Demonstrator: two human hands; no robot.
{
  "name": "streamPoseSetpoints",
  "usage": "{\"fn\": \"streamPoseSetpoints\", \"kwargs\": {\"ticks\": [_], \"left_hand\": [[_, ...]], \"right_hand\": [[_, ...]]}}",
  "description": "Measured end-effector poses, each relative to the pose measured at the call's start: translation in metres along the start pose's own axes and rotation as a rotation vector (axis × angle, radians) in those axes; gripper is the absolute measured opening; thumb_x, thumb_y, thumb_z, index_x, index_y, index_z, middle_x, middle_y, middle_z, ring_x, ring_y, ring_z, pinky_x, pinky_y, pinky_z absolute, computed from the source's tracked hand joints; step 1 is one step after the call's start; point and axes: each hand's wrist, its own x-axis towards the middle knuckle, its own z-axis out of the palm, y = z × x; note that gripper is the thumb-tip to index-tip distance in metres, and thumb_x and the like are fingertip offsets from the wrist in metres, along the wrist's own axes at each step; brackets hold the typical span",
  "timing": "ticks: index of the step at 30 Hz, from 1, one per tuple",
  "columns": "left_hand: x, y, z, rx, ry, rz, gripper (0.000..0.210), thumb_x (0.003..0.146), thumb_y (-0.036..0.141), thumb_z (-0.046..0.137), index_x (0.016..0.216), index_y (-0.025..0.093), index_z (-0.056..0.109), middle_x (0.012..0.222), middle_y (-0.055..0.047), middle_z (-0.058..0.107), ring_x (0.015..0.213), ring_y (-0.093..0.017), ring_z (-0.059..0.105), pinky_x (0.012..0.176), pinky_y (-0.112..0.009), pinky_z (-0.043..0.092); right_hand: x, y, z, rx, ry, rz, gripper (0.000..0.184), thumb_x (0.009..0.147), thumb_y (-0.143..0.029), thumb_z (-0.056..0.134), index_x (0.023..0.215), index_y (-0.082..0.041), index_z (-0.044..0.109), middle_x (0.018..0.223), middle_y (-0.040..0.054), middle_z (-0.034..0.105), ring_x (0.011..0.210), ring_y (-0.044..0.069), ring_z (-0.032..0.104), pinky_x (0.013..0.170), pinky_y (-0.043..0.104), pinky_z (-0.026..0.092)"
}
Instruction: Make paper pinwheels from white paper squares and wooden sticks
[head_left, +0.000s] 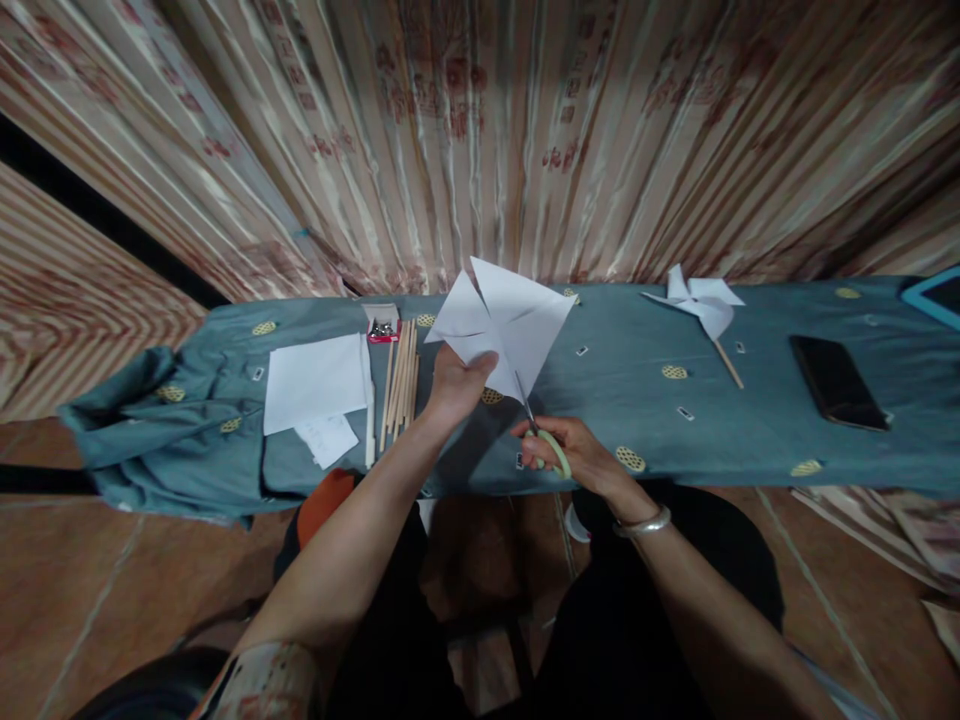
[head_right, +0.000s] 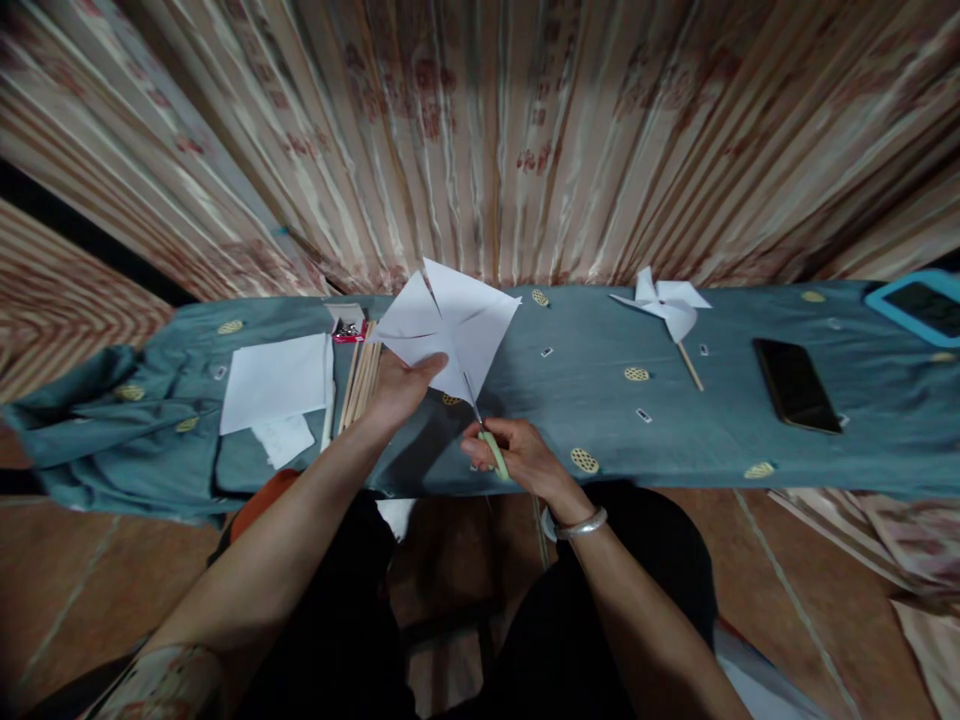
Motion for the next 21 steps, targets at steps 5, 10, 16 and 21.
{"fn": "streamPoseSetpoints", "kwargs": {"ticks": [5, 10, 16, 21], "left_hand": [[-0.0005, 0.0035, -0.0006, 0.032, -0.002, -0.018, 0.023, 0.067, 0.013, 0.066, 0.09, 0.015, 0.064, 0.09, -0.007, 0.074, 0.088, -0.023, 0.069, 0.082, -0.034, 0.055], [-0.0008, 0.0047, -0.0007, 0.038, -0.002, -0.022, 0.022, 0.067, 0.013, 0.066, 0.089, 0.016, 0.064, 0.092, -0.007, 0.075, 0.089, -0.023, 0.069, 0.084, -0.035, 0.055], [-0.0008, 0.0015, -0.0003, 0.012, -0.002, 0.01, 0.022, 0.067, 0.014, 0.066, 0.089, 0.017, 0.064, 0.091, -0.006, 0.075, 0.089, -0.023, 0.069, 0.085, -0.035, 0.055], [-0.001, -0.0004, -0.0008, 0.048, -0.019, 0.014, 0.025, 0.068, 0.016, 0.067, 0.093, 0.016, 0.065, 0.094, -0.007, 0.075, 0.09, -0.023, 0.069, 0.084, -0.035, 0.055]], "right_hand": [[0.0001, 0.0012, -0.0005, -0.008, -0.002, -0.004, 0.049, 0.065, -0.059, 0.076, 0.087, -0.016, 0.069, 0.061, -0.0002, 0.065, 0.055, 0.011, 0.059, 0.053, 0.022, 0.046], [-0.0004, -0.0004, 0.0005, 0.001, -0.005, 0.007, 0.051, 0.064, -0.062, 0.075, 0.085, -0.016, 0.068, 0.063, -0.0003, 0.065, 0.056, 0.011, 0.059, 0.054, 0.023, 0.047], [-0.0009, -0.0012, 0.0008, -0.015, -0.007, -0.003, 0.048, 0.066, -0.061, 0.074, 0.084, -0.017, 0.068, 0.064, 0.0006, 0.066, 0.057, 0.012, 0.06, 0.054, 0.023, 0.046], [-0.0003, 0.0022, 0.0001, -0.021, -0.007, -0.015, 0.049, 0.068, -0.061, 0.072, 0.087, -0.017, 0.069, 0.065, 0.0013, 0.066, 0.059, 0.013, 0.061, 0.055, 0.023, 0.046]]}}
